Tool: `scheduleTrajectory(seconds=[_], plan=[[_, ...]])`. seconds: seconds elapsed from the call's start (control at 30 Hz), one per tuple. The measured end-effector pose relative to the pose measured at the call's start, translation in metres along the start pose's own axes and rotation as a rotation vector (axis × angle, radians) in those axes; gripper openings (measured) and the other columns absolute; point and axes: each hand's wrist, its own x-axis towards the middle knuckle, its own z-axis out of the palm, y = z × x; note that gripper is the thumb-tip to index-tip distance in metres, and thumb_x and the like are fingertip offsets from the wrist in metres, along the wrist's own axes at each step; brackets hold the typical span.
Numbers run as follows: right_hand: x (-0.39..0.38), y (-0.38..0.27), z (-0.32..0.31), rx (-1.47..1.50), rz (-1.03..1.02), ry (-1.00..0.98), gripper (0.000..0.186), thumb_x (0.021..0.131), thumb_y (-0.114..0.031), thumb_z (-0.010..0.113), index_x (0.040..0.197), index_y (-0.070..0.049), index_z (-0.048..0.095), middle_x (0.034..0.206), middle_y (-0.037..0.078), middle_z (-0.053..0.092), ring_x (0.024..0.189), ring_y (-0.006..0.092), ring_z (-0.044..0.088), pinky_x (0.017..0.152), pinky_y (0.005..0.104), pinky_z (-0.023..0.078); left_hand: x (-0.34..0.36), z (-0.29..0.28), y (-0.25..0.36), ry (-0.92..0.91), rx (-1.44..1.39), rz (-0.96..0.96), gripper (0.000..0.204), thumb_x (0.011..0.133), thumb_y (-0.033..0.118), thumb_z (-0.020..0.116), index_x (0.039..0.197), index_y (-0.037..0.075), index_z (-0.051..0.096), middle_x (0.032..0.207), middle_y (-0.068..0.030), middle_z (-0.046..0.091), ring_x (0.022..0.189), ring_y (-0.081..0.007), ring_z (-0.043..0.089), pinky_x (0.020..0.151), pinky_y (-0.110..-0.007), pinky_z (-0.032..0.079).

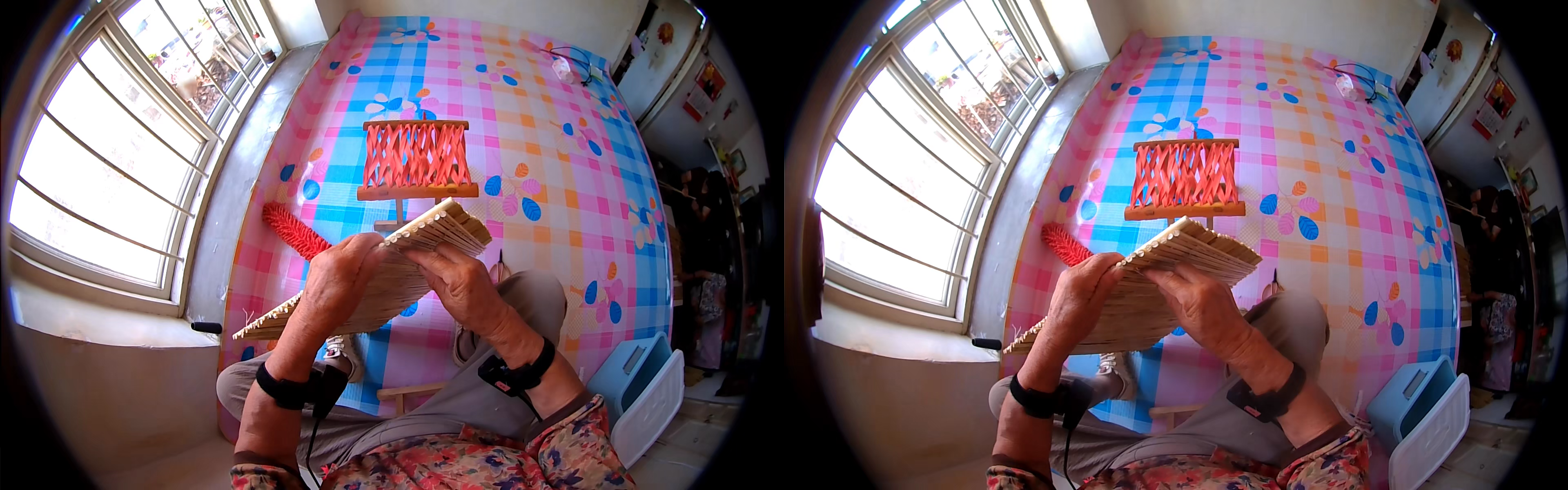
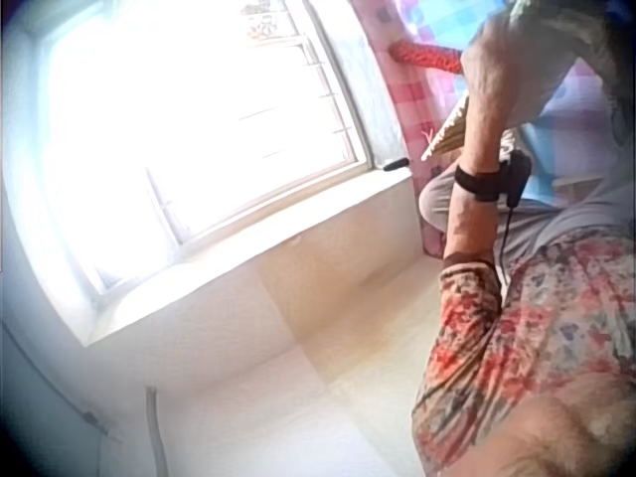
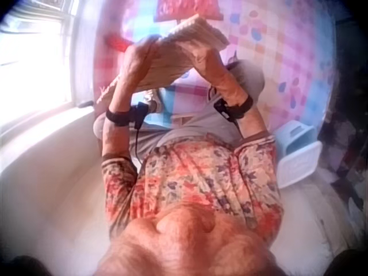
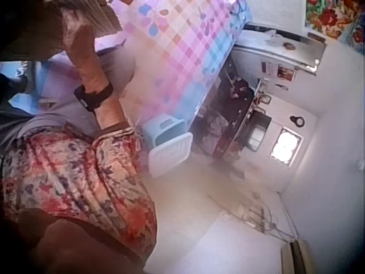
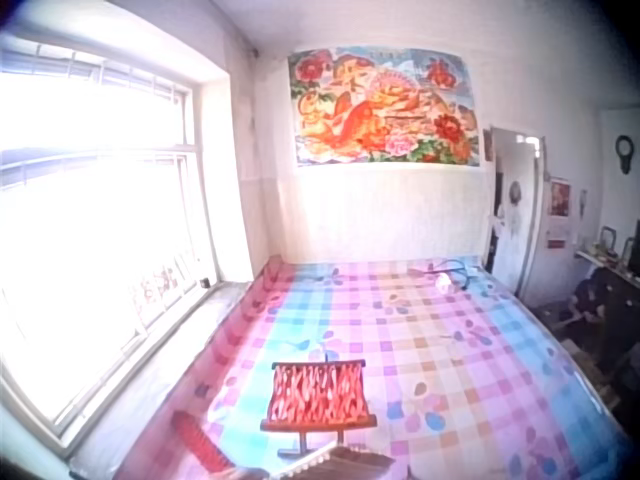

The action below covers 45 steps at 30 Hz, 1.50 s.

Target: The person sews together strips of bamboo using a needle and thread, pulling the thread tight to secure the pieces into a mat.

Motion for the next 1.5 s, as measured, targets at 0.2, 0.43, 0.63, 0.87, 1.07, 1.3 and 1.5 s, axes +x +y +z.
scheduleTrajectory(seconds=[0.2,0.43,0.63,0.87,1.07,1.3,1.5], plan=[[0.001,0.001,-0.002,0.034,0.019,-0.035,0.027,0.085,-0.002,0.059,0.112,-0.005,0.063,0.087,0.015,0.060,0.082,0.0329,0.062,0.072,0.0390,0.051,0.001,0.000,0.000,-0.002,-0.003,-0.012,0.020,0.093,0.020,0.053,0.102,0.004,0.060,0.092,-0.0179,0.064,0.083,-0.0377,0.063,0.069,-0.042,0.050],[0.003,-0.003,0.000,0.042,0.016,-0.009,0.027,0.084,-0.002,0.058,0.111,-0.005,0.063,0.089,0.016,0.061,0.084,0.0344,0.062,0.073,0.0400,0.051,-0.001,0.001,-0.002,0.028,0.035,0.016,0.018,0.092,0.020,0.054,0.100,0.005,0.060,0.089,-0.0169,0.064,0.080,-0.0373,0.062,0.068,-0.042,0.050],[-0.010,-0.027,0.001,-0.001,0.092,0.024,0.025,0.084,-0.001,0.058,0.109,-0.003,0.061,0.092,0.019,0.062,0.085,0.0372,0.061,0.071,0.0411,0.051,-0.014,0.014,0.007,0.075,0.123,0.025,0.016,0.088,0.011,0.058,0.101,0.002,0.061,0.088,-0.0164,0.064,0.080,-0.0339,0.063,0.069,-0.038,0.050],[-0.047,-0.050,-0.023,0.036,0.226,-0.087,0.024,0.086,0.001,0.058,0.110,-0.001,0.061,0.094,0.018,0.063,0.083,0.0310,0.063,0.072,0.0344,0.051,-0.053,0.037,0.033,0.176,0.210,0.169,0.023,0.080,0.013,0.068,0.097,0.006,0.055,0.073,-0.0094,0.059,0.065,-0.0284,0.060,0.058,-0.040,0.047],[-0.095,-0.063,-0.031,0.095,0.215,-0.112,0.023,0.085,0.001,0.060,0.108,-0.001,0.062,0.095,0.017,0.064,0.085,0.0326,0.063,0.072,0.0362,0.051,-0.095,0.042,0.051,0.130,0.131,0.273,0.034,0.074,0.005,0.071,0.102,0.000,0.053,0.093,-0.0146,0.065,0.074,-0.0309,0.063,0.065,-0.038,0.051],[-0.120,-0.081,-0.036,0.233,0.373,-0.179,0.023,0.086,0.000,0.060,0.109,0.000,0.063,0.102,0.018,0.065,0.093,0.0312,0.064,0.079,0.0344,0.051,-0.119,0.048,0.060,0.159,0.169,0.329,0.035,0.075,0.011,0.072,0.102,-0.002,0.054,0.099,-0.0173,0.066,0.085,-0.0310,0.066,0.073,-0.038,0.054],[-0.133,-0.076,-0.040,0.327,0.473,-0.223,0.021,0.086,-0.002,0.062,0.107,0.000,0.063,0.101,0.018,0.065,0.094,0.0281,0.065,0.080,0.0319,0.050,-0.120,0.046,0.063,0.108,0.167,0.339,0.038,0.070,0.009,0.074,0.100,-0.004,0.055,0.098,-0.0175,0.066,0.087,-0.0310,0.067,0.075,-0.039,0.054]])
